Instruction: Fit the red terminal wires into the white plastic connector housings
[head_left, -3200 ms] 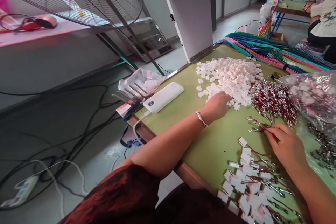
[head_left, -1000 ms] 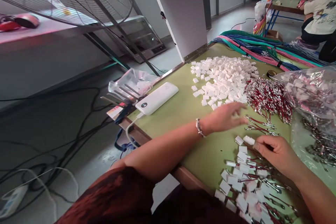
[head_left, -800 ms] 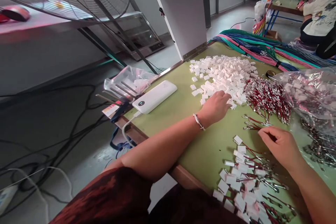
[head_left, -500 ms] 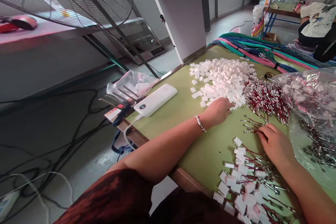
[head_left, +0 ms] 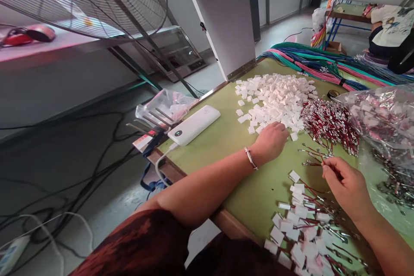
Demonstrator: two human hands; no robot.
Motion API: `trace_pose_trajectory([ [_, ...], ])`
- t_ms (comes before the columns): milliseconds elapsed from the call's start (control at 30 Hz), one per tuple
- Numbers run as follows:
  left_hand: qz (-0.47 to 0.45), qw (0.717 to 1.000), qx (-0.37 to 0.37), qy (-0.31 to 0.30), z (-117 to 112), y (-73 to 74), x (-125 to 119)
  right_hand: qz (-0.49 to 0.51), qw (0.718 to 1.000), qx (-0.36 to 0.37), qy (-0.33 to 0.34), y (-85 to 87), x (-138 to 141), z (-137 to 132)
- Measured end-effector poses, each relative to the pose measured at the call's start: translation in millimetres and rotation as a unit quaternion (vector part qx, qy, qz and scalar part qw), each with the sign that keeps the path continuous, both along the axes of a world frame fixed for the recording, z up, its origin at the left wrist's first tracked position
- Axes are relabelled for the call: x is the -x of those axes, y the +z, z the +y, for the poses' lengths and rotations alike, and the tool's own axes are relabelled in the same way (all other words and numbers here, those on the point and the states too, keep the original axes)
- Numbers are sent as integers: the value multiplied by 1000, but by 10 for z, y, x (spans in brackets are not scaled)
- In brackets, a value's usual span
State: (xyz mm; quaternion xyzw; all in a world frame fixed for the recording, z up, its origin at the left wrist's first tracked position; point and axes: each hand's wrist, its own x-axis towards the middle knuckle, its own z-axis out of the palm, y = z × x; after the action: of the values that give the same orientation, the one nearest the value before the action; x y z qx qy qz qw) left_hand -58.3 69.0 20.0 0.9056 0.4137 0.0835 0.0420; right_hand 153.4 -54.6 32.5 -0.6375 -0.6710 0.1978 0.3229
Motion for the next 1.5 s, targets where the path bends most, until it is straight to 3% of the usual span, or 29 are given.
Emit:
trace_pose_trajectory([
  [300, -67, 996, 45, -30, 71, -60, 48, 42, 997, 62, 24, -27, 12, 18],
  [467, -192, 976, 85, -53, -48, 39, 35, 75, 992, 99, 20, -9, -16, 28],
  [533, -280, 944, 167, -51, -112, 78, 21, 74, 993, 86, 22, 10, -20, 27],
  [633, -387, 863, 323, -38, -179, 93, -10, 60, 996, 55, 23, 35, -11, 16],
  [700, -421, 819, 388, -34, -203, 88, -34, 53, 998, 40, 19, 48, 1, 8],
  [867, -445, 777, 445, -15, -235, 83, -69, 47, 999, 19, 13, 72, 19, 4],
  [1033, -504, 691, 511, 87, -254, 102, -79, 31, 999, -9, 31, 72, 40, 8],
  [1300, -553, 577, 589, 123, -288, 105, -137, 57, 992, 97, 60, 145, 143, -81],
  [1500, -538, 561, 624, 74, -373, 130, -133, 76, 983, 145, 88, 157, 141, -68],
])
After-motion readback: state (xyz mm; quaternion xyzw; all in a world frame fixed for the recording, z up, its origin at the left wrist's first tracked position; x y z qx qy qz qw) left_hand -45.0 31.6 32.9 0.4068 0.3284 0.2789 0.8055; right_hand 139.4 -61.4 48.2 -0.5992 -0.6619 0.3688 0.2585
